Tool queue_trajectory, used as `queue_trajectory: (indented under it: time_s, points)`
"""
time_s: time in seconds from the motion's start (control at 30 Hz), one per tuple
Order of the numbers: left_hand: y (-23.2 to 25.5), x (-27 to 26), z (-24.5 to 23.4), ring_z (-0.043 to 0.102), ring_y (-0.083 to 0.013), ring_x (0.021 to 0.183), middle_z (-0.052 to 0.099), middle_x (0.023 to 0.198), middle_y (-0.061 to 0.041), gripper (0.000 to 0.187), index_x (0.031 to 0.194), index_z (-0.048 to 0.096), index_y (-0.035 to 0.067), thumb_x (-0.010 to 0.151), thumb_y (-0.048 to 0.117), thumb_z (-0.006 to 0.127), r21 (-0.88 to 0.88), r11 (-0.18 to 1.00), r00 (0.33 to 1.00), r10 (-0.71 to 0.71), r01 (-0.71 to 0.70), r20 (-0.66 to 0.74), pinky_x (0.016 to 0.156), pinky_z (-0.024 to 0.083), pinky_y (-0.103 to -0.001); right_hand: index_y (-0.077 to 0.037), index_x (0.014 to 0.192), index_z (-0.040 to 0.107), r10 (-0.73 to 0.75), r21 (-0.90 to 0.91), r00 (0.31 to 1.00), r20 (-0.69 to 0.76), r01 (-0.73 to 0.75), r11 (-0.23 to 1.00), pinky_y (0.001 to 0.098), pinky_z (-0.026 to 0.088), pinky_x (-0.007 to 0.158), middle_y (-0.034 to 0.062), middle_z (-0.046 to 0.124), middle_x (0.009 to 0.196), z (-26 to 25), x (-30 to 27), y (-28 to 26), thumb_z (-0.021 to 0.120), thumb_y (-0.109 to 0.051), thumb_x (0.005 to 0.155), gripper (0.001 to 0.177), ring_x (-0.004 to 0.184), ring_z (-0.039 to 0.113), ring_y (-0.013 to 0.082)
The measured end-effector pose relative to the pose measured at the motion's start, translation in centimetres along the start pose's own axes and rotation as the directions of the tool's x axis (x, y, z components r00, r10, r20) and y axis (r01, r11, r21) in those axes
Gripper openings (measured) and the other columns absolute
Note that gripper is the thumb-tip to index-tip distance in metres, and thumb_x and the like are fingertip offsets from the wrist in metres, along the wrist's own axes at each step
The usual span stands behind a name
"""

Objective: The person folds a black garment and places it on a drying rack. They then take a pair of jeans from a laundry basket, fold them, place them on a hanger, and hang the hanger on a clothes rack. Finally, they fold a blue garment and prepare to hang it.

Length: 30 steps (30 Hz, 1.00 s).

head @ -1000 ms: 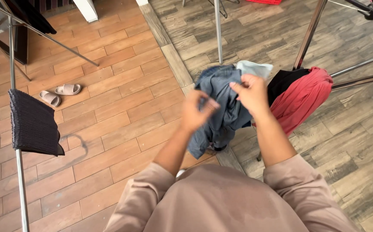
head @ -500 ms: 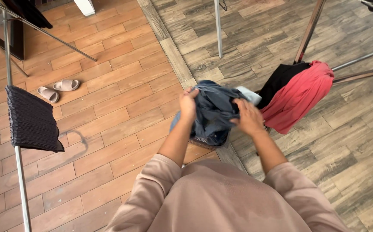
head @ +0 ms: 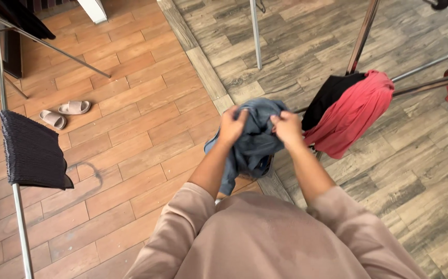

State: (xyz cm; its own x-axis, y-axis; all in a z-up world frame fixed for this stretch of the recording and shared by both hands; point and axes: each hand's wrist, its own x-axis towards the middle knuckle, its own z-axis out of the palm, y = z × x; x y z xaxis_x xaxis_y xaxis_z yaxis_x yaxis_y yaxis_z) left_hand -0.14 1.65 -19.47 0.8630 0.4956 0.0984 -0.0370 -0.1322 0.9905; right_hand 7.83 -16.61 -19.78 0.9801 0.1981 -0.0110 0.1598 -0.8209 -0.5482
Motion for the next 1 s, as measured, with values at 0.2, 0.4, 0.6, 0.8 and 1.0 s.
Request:
queue_trajectory:
  time_s: [0.2,0.4,0.6,0.8,1.0]
  points:
    - [4.1,-3.1,-2.6,0.064,-0.0364,0.094,0.059,0.095,-0.012,0.069,0.104,0.053,0.010,0.057,0.028,0.100,0.529,0.809,0.883,0.417,-0.254,-0.213,0.085,0.047,-0.052,-0.009,0.095,0.067,-0.019,0.905,0.937,0.349,-0.332,0.265,0.0222,0.038,0.040,-0.0001,0.058,0.073,-9.5,-1.5,-7.6,0.074,-0.027,0.097,0.020,0.055,0.061,0.0145]
    - [5.0,-5.8,-0.1,0.066,-0.0387,0.093,0.062,0.092,-0.015,0.050,0.109,0.059,0.011,0.091,0.056,0.072,0.276,0.953,0.991,0.104,-0.122,0.080,0.085,0.050,-0.050,-0.011,0.090,0.065,0.020,0.859,0.901,0.433,-0.419,0.295,0.0191,0.032,0.038,0.0018,0.062,0.070,-8.9,-0.7,-7.8,0.074,-0.029,0.094,0.021,0.052,0.064,0.0141]
    - [1.2,-2.2,0.1,0.061,-0.0153,0.076,0.066,0.075,-0.006,0.017,0.095,0.076,0.010,0.087,0.026,0.076,-0.110,0.989,0.993,-0.103,0.097,-0.057,0.070,0.048,-0.031,-0.009,0.089,0.065,0.008,0.811,0.986,0.164,-0.140,0.568,0.0207,0.051,0.039,0.0074,0.065,0.074,-7.7,-1.7,-4.7,0.065,-0.058,0.101,0.051,0.057,0.067,0.0138]
    - [5.5,-2.9,0.8,0.050,-0.0094,0.056,0.053,0.057,0.005,0.014,0.069,0.065,0.014,0.083,0.016,0.068,-0.307,0.927,0.964,-0.252,0.214,-0.088,0.056,0.036,-0.023,-0.007,0.126,0.049,0.013,-0.080,0.955,0.296,0.011,0.997,0.0579,0.054,0.093,0.0251,0.070,0.117,-3.6,-5.8,-2.1,0.049,-0.069,0.097,0.069,0.115,0.067,0.0433]
    - [0.6,2.7,-3.2,0.052,-0.0090,0.053,0.051,0.050,0.007,0.018,0.060,0.067,0.022,0.072,0.031,0.077,0.184,0.982,0.986,-0.073,0.045,0.149,0.054,0.036,-0.022,-0.005,0.125,0.066,-0.181,0.052,0.977,0.112,0.177,0.983,0.0565,0.055,0.087,0.0256,0.074,0.107,-0.4,-3.6,4.8,0.067,-0.036,0.099,0.041,0.104,0.070,0.0466]
